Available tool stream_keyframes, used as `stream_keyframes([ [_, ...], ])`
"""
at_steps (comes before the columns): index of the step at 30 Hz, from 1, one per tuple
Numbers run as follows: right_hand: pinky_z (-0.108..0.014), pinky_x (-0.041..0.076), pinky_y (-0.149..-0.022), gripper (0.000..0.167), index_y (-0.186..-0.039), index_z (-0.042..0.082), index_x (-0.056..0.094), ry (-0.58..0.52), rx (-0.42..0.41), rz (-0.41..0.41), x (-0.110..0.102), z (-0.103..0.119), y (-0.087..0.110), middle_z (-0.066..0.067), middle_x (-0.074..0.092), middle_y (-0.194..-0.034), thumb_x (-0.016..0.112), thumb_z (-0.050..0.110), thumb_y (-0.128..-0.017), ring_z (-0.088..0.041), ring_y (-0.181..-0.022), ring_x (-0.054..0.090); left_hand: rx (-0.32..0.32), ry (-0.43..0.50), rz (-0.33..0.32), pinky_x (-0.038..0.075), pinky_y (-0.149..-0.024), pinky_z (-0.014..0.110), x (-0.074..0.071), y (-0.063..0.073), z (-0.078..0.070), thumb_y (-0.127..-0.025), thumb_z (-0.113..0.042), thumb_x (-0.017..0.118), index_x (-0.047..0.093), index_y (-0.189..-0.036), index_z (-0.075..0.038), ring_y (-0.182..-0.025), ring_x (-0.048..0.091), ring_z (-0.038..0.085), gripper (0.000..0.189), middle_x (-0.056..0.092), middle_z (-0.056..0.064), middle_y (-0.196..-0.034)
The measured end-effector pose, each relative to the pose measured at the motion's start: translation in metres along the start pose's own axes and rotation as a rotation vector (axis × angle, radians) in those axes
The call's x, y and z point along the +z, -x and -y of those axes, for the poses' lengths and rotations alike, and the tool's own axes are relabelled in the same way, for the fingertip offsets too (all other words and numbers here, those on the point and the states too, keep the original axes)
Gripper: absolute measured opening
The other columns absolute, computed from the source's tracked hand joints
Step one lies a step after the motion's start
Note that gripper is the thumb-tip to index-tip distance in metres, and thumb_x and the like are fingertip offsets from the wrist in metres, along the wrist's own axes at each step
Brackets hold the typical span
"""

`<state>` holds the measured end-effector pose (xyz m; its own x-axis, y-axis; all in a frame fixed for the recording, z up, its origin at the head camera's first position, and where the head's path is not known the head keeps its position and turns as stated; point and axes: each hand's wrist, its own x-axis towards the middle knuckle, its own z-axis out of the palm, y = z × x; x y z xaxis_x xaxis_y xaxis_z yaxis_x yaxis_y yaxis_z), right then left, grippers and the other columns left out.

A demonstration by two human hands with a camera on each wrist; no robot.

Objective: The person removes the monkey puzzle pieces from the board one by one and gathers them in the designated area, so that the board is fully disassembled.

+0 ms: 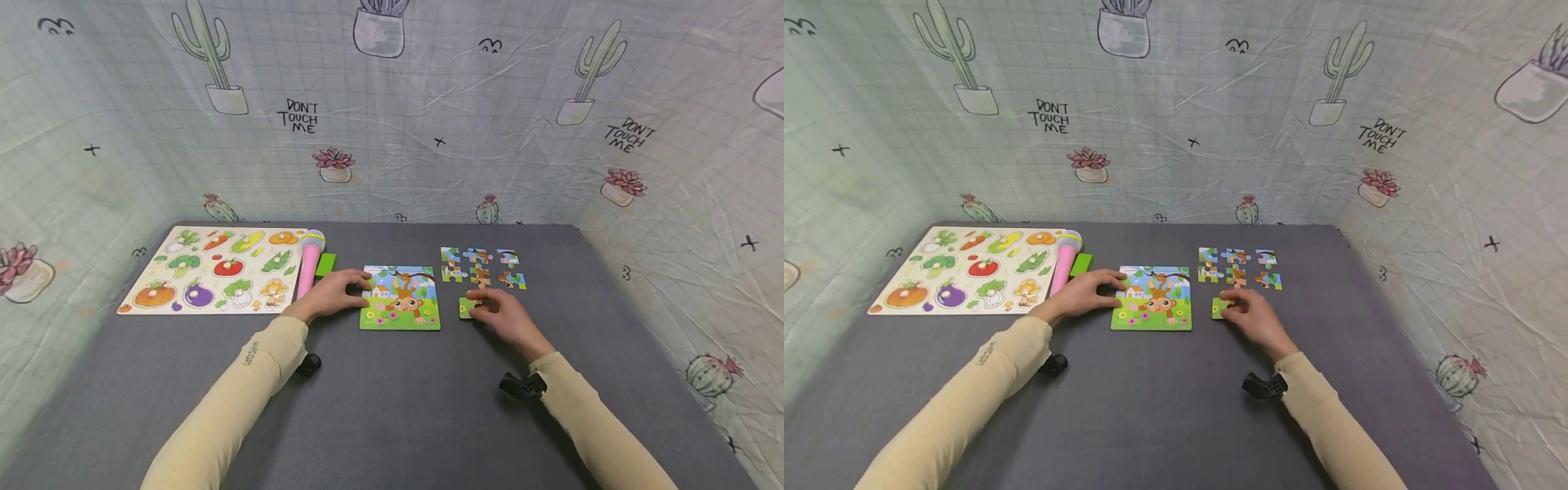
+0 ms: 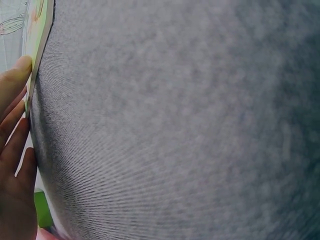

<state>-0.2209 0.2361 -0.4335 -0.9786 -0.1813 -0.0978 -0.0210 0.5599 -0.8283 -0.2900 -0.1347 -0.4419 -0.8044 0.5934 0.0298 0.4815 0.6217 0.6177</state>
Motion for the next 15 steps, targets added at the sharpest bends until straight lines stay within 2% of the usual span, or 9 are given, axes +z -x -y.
stream_keyframes([
  [11, -0.041, 0.053, -0.086, 0.039, -0.129, 0.007, 0.061, 0.030, -0.016, 0.023, 0.000, -0.003, -0.009, -0.015, 0.056, -0.134, 0.069, 0.016, -0.093, -0.030, -0.108, 0.064, 0.034, -0.008, -0.007, 0.035, -0.110, 0.045, -0.002, 0.002, -0.004, -0.088, -0.022, 0.074, 0.069, -0.116, -0.003, -0.133, 0.045, 0.032, 0.035, 0.055, 0.014, -0.139],
  [15, -0.042, 0.053, -0.087, 0.038, -0.129, 0.007, 0.061, 0.041, -0.026, 0.028, 0.001, -0.002, -0.015, -0.013, 0.057, -0.132, 0.068, 0.016, -0.093, -0.030, -0.108, 0.063, 0.028, -0.007, 0.000, 0.035, -0.111, 0.045, -0.004, 0.002, -0.005, -0.087, -0.022, 0.075, 0.069, -0.117, -0.003, -0.134, 0.045, 0.031, 0.035, 0.055, 0.013, -0.139],
])
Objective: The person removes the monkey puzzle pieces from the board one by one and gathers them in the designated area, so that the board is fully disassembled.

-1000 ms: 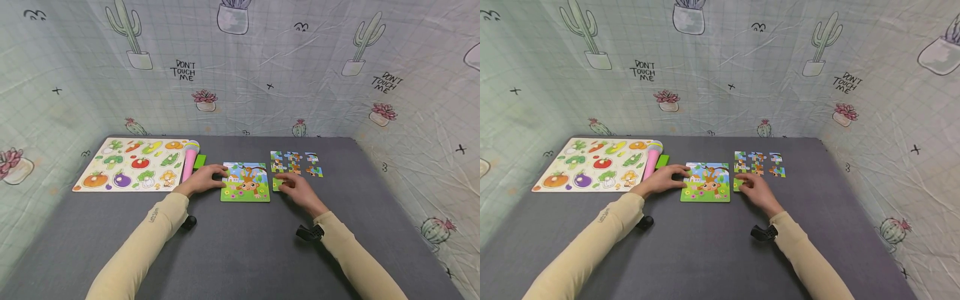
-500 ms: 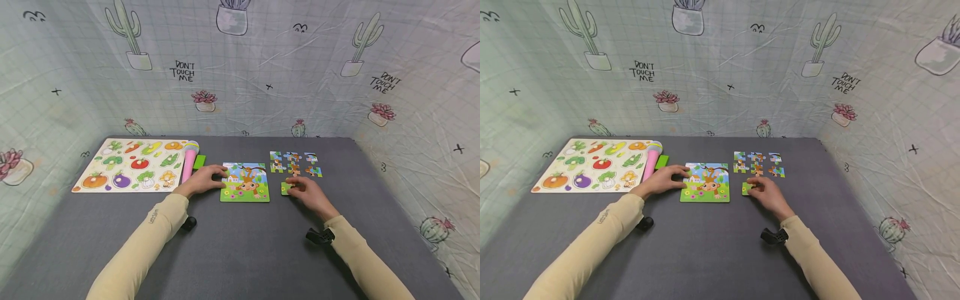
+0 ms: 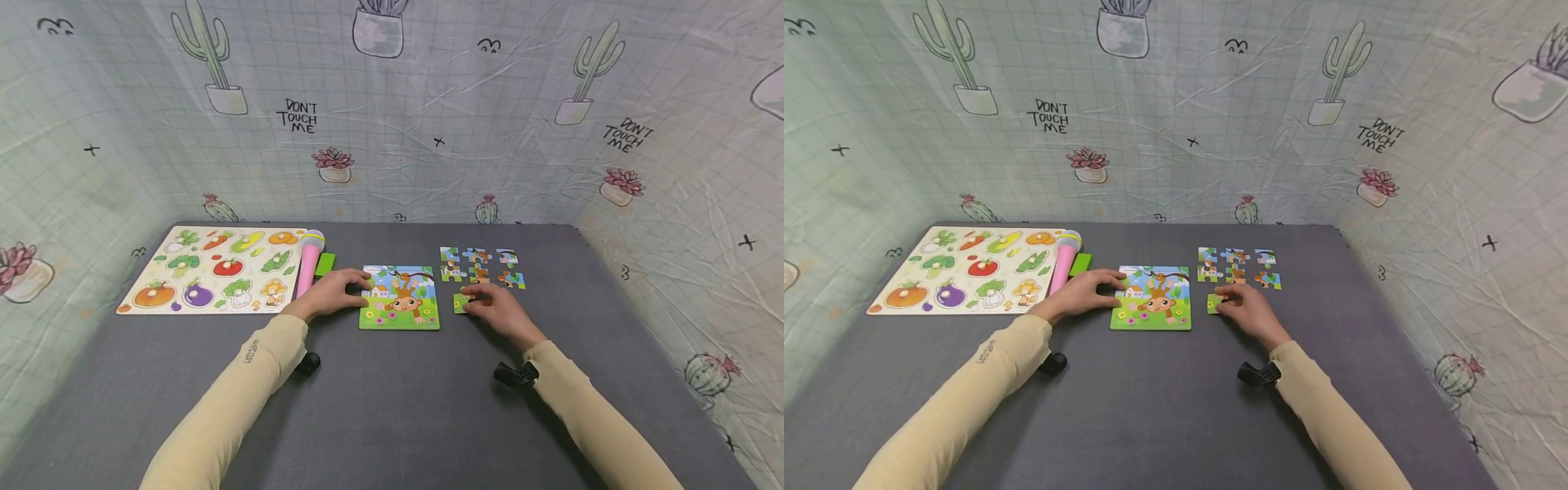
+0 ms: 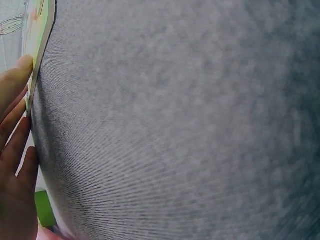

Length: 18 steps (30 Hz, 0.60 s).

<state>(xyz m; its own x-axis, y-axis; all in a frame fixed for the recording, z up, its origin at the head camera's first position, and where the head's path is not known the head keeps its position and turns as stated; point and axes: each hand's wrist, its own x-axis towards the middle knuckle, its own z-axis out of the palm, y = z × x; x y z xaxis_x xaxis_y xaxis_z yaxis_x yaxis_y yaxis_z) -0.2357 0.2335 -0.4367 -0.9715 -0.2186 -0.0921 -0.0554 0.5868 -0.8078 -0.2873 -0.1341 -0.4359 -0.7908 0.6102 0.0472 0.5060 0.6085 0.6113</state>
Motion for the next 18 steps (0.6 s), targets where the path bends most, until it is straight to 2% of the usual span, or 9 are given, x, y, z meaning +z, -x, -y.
stream_keyframes([
  [7, -0.042, 0.053, -0.086, 0.035, -0.126, 0.003, 0.063, 0.028, -0.045, -0.007, 0.004, 0.005, -0.007, -0.015, 0.054, -0.127, 0.068, 0.015, -0.093, -0.031, -0.105, 0.063, 0.001, -0.008, 0.005, 0.035, -0.111, 0.045, 0.000, -0.001, 0.002, -0.088, -0.023, 0.074, 0.069, -0.117, -0.003, -0.134, 0.045, 0.032, 0.035, 0.054, 0.013, -0.140],
  [13, -0.045, 0.049, -0.086, 0.029, -0.120, 0.008, 0.068, 0.126, -0.072, -0.061, 0.006, 0.003, -0.010, -0.013, 0.059, -0.122, 0.069, 0.016, -0.092, -0.028, -0.103, 0.058, -0.002, -0.006, 0.008, 0.035, -0.111, 0.046, -0.001, -0.001, 0.002, -0.088, -0.023, 0.074, 0.069, -0.118, -0.004, -0.134, 0.044, 0.032, 0.036, 0.054, 0.013, -0.140],
  [18, -0.044, 0.050, -0.083, 0.027, -0.118, 0.009, 0.069, 0.161, -0.101, -0.077, 0.009, -0.002, -0.013, -0.011, 0.060, -0.118, 0.070, 0.016, -0.092, -0.026, -0.098, 0.059, -0.008, -0.010, 0.009, 0.034, -0.111, 0.045, -0.001, 0.000, 0.001, -0.088, -0.023, 0.074, 0.069, -0.118, -0.003, -0.134, 0.044, 0.032, 0.036, 0.054, 0.013, -0.140],
])
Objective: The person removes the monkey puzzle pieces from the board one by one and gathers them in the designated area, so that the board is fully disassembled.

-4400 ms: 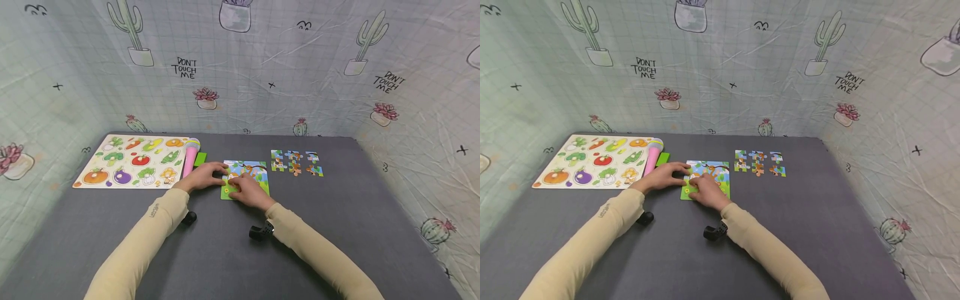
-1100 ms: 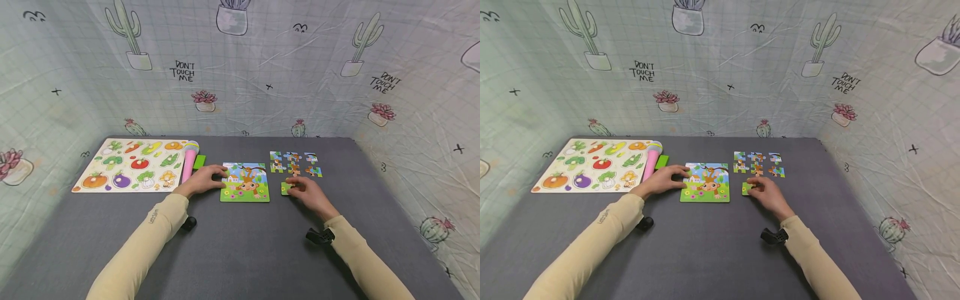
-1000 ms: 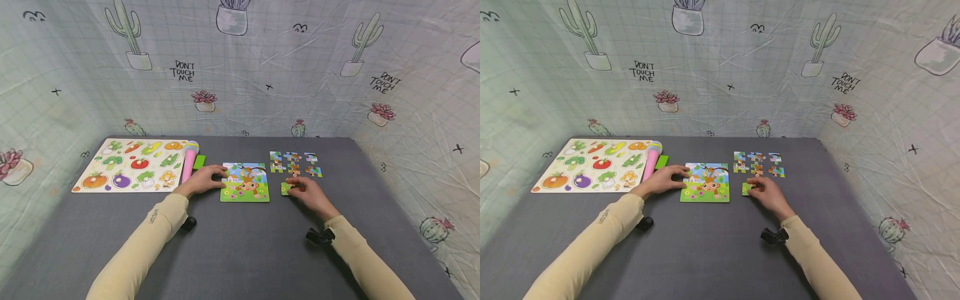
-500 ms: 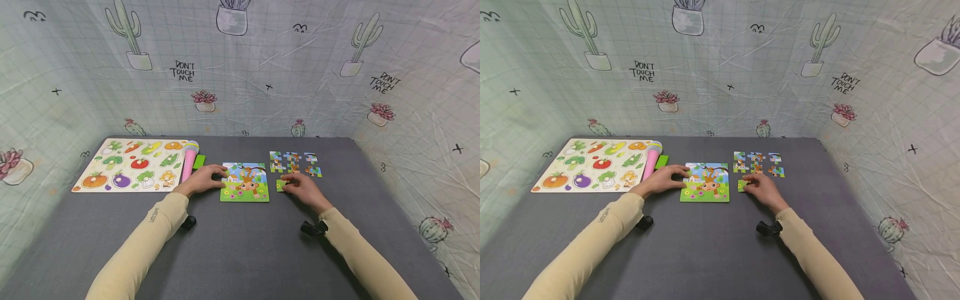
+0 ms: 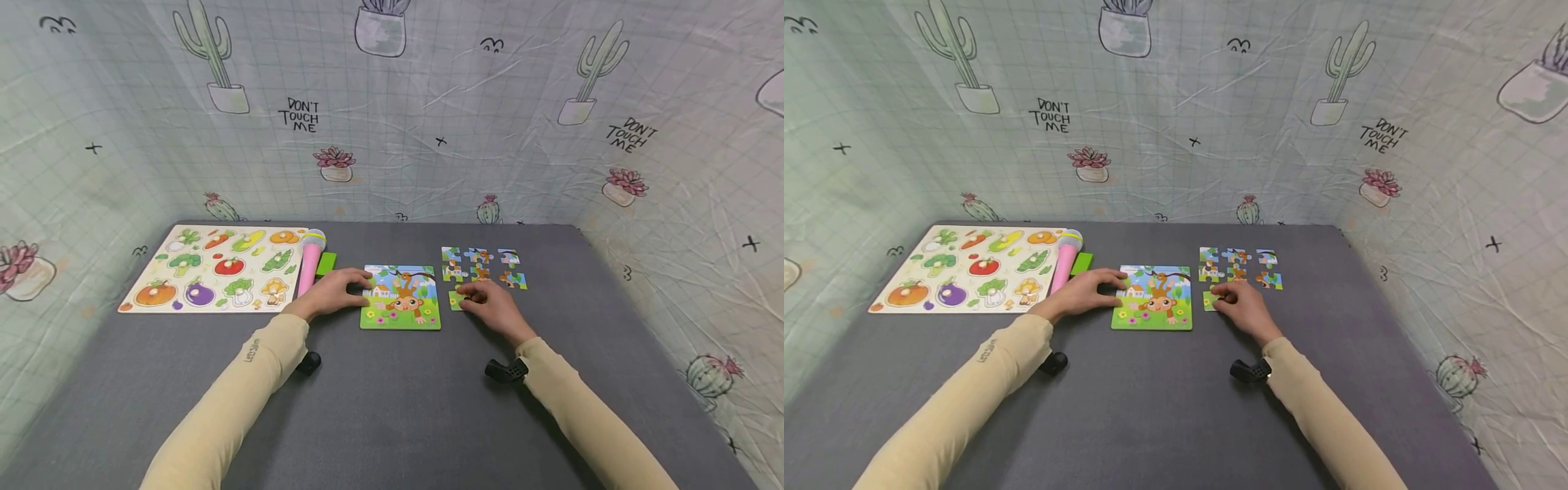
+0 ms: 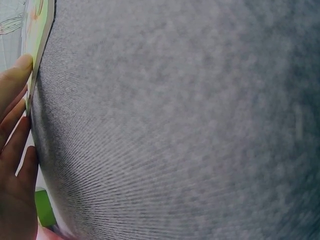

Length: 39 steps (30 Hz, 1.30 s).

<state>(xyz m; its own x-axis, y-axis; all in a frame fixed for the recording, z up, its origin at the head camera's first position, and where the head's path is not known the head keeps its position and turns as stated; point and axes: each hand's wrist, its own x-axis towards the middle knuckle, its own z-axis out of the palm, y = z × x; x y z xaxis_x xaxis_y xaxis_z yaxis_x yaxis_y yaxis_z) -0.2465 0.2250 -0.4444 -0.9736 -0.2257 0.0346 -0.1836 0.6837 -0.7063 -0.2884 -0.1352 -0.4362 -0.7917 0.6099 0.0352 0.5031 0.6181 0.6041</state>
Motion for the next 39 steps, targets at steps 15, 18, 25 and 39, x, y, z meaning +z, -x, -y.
stream_keyframes([
  [15, -0.045, 0.047, -0.086, 0.036, -0.123, 0.003, 0.065, -0.015, -0.080, 0.067, -0.0077, -0.0035, 0.0036, -0.015, 0.057, -0.119, 0.073, 0.014, -0.089, -0.030, -0.102, 0.055, -0.005, 0.004, 0.001, 0.034, -0.111, 0.045, 0.0009, -0.0014, 0.0004, -0.088, -0.023, 0.074, 0.069, -0.118, -0.004, -0.135, 0.044, 0.031, 0.036, 0.054, 0.012, -0.141],
  [18, -0.045, 0.047, -0.086, 0.036, -0.123, 0.003, 0.065, -0.006, -0.095, 0.075, -0.0083, -0.0046, 0.0039, -0.015, 0.056, -0.120, 0.072, 0.013, -0.090, -0.030, -0.102, 0.055, 0.001, 0.004, -0.001, 0.034, -0.111, 0.045, 0.0010, -0.0017, 0.0004, -0.088, -0.023, 0.074, 0.069, -0.118, -0.004, -0.134, 0.044, 0.031, 0.036, 0.054, 0.012, -0.140],
  [25, -0.044, 0.048, -0.085, 0.034, -0.122, 0.003, 0.066, 0.021, -0.114, 0.053, -0.0048, -0.0049, 0.0007, -0.015, 0.058, -0.119, 0.072, 0.013, -0.090, -0.030, -0.101, 0.056, -0.021, 0.012, 0.016, 0.034, -0.112, 0.045, 0.0004, -0.0014, 0.0003, -0.088, -0.022, 0.074, 0.068, -0.120, -0.004, -0.135, 0.043, 0.031, 0.037, 0.053, 0.012, -0.142],
  [39, -0.045, 0.046, -0.084, 0.033, -0.121, 0.004, 0.066, 0.037, -0.120, 0.030, 0.0000, -0.0038, -0.0011, -0.014, 0.057, -0.120, 0.071, 0.014, -0.091, -0.029, -0.100, 0.054, -0.021, 0.009, 0.004, 0.034, -0.111, 0.045, 0.0009, -0.0013, 0.0005, -0.089, -0.022, 0.074, 0.068, -0.119, -0.003, -0.134, 0.044, 0.031, 0.036, 0.053, 0.012, -0.141],
])
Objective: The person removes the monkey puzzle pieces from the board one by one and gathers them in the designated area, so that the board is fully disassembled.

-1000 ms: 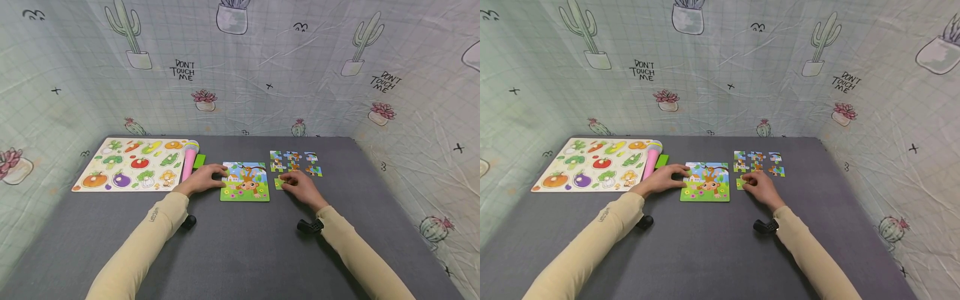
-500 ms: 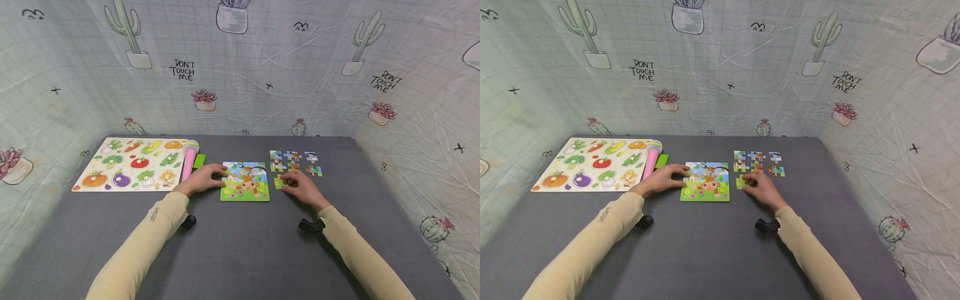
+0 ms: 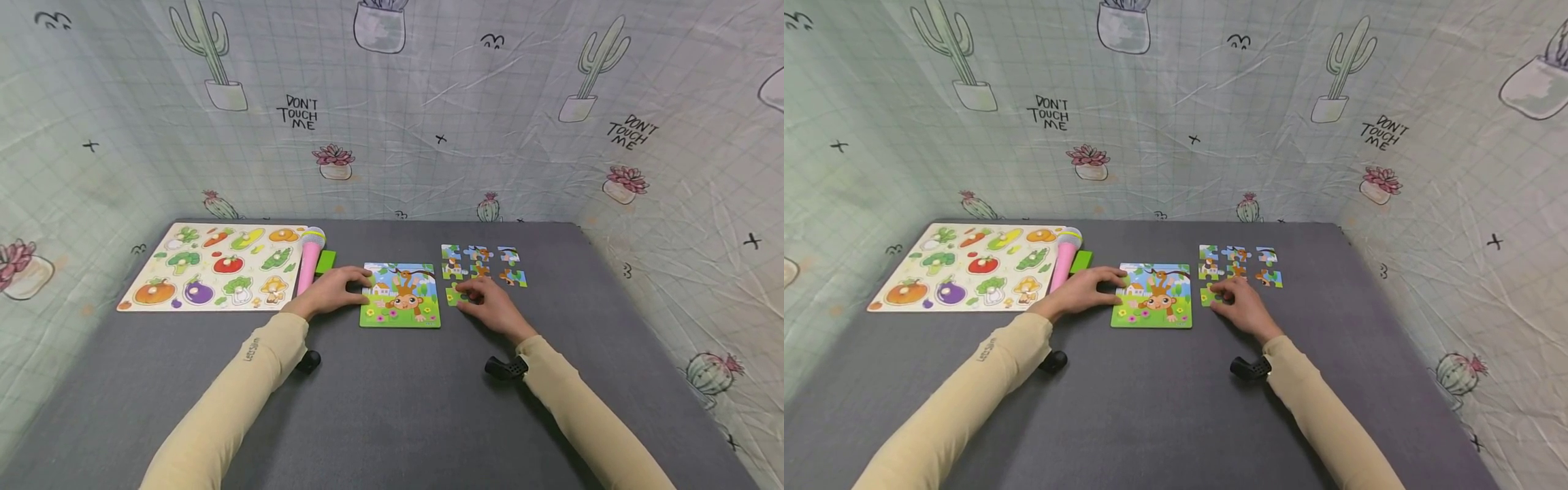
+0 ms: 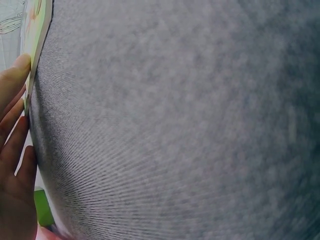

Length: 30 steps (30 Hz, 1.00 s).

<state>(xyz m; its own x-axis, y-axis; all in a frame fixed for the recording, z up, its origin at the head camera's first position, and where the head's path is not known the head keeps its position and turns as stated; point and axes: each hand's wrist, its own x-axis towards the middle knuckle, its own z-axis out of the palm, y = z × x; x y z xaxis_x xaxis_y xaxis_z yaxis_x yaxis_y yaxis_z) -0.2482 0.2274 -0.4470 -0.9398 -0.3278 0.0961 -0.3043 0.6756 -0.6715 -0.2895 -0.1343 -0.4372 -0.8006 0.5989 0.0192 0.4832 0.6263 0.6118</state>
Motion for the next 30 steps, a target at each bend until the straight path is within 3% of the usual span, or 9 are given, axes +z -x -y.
stream_keyframes([
  [5, -0.044, 0.046, -0.084, 0.033, -0.121, 0.005, 0.066, -0.004, 0.012, 0.010, -0.001, 0.000, -0.002, -0.014, 0.057, -0.120, 0.071, 0.015, -0.091, -0.028, -0.099, 0.053, 0.012, 0.011, -0.005, 0.034, -0.112, 0.045, -0.001, 0.000, 0.001, -0.089, -0.022, 0.073, 0.068, -0.120, -0.002, -0.135, 0.043, 0.031, 0.036, 0.053, 0.013, -0.141],
  [8, -0.042, 0.047, -0.079, 0.033, -0.122, 0.004, 0.066, -0.011, 0.034, 0.025, -0.004, 0.004, -0.005, -0.015, 0.057, -0.116, 0.070, 0.017, -0.092, -0.026, -0.095, 0.053, 0.036, 0.021, -0.017, 0.034, -0.111, 0.046, -0.002, 0.002, 0.000, -0.089, -0.023, 0.073, 0.068, -0.119, -0.002, -0.134, 0.044, 0.032, 0.037, 0.054, 0.013, -0.140],
  [11, -0.039, 0.047, -0.071, 0.035, -0.125, 0.003, 0.064, -0.042, 0.076, 0.032, -0.008, 0.014, -0.009, -0.017, 0.057, -0.117, 0.067, 0.019, -0.094, -0.027, -0.093, 0.056, 0.070, 0.015, -0.035, 0.036, -0.109, 0.047, -0.002, 0.003, 0.000, -0.089, -0.025, 0.073, 0.069, -0.117, -0.002, -0.132, 0.046, 0.033, 0.036, 0.055, 0.014, -0.138],
  [14, -0.040, 0.049, -0.069, 0.038, -0.130, 0.004, 0.061, -0.091, 0.115, 0.041, -0.007, 0.028, -0.014, -0.018, 0.056, -0.124, 0.063, 0.022, -0.097, -0.030, -0.097, 0.059, 0.066, 0.018, -0.036, 0.036, -0.109, 0.046, -0.002, 0.002, 0.001, -0.089, -0.024, 0.073, 0.069, -0.117, -0.002, -0.132, 0.046, 0.033, 0.036, 0.055, 0.014, -0.138],
  [20, -0.042, 0.052, -0.083, 0.040, -0.134, 0.007, 0.058, -0.161, 0.118, 0.120, 0.013, 0.062, -0.018, -0.012, 0.058, -0.132, 0.060, 0.025, -0.099, -0.030, -0.112, 0.059, 0.014, 0.017, -0.023, 0.035, -0.111, 0.045, 0.001, 0.000, 0.001, -0.088, -0.022, 0.074, 0.068, -0.119, -0.003, -0.134, 0.044, 0.030, 0.037, 0.054, 0.012, -0.140],
  [25, -0.036, 0.054, -0.074, 0.036, -0.130, 0.006, 0.061, -0.178, 0.062, 0.171, 0.036, 0.081, -0.019, -0.010, 0.061, -0.126, 0.060, 0.022, -0.098, -0.026, -0.104, 0.065, 0.011, 0.008, -0.035, 0.035, -0.111, 0.044, 0.003, 0.000, -0.001, -0.088, -0.024, 0.075, 0.068, -0.120, -0.003, -0.133, 0.045, 0.030, 0.039, 0.054, 0.012, -0.140],
  [30, -0.034, 0.054, -0.076, 0.031, -0.125, 0.006, 0.065, -0.135, 0.046, 0.136, 0.051, 0.084, -0.021, -0.008, 0.064, -0.121, 0.062, 0.019, -0.097, -0.023, -0.102, 0.066, 0.021, 0.001, -0.041, 0.035, -0.111, 0.045, 0.003, 0.002, -0.002, -0.086, -0.025, 0.076, 0.067, -0.120, -0.001, -0.133, 0.045, 0.031, 0.042, 0.055, 0.013, -0.139],
])
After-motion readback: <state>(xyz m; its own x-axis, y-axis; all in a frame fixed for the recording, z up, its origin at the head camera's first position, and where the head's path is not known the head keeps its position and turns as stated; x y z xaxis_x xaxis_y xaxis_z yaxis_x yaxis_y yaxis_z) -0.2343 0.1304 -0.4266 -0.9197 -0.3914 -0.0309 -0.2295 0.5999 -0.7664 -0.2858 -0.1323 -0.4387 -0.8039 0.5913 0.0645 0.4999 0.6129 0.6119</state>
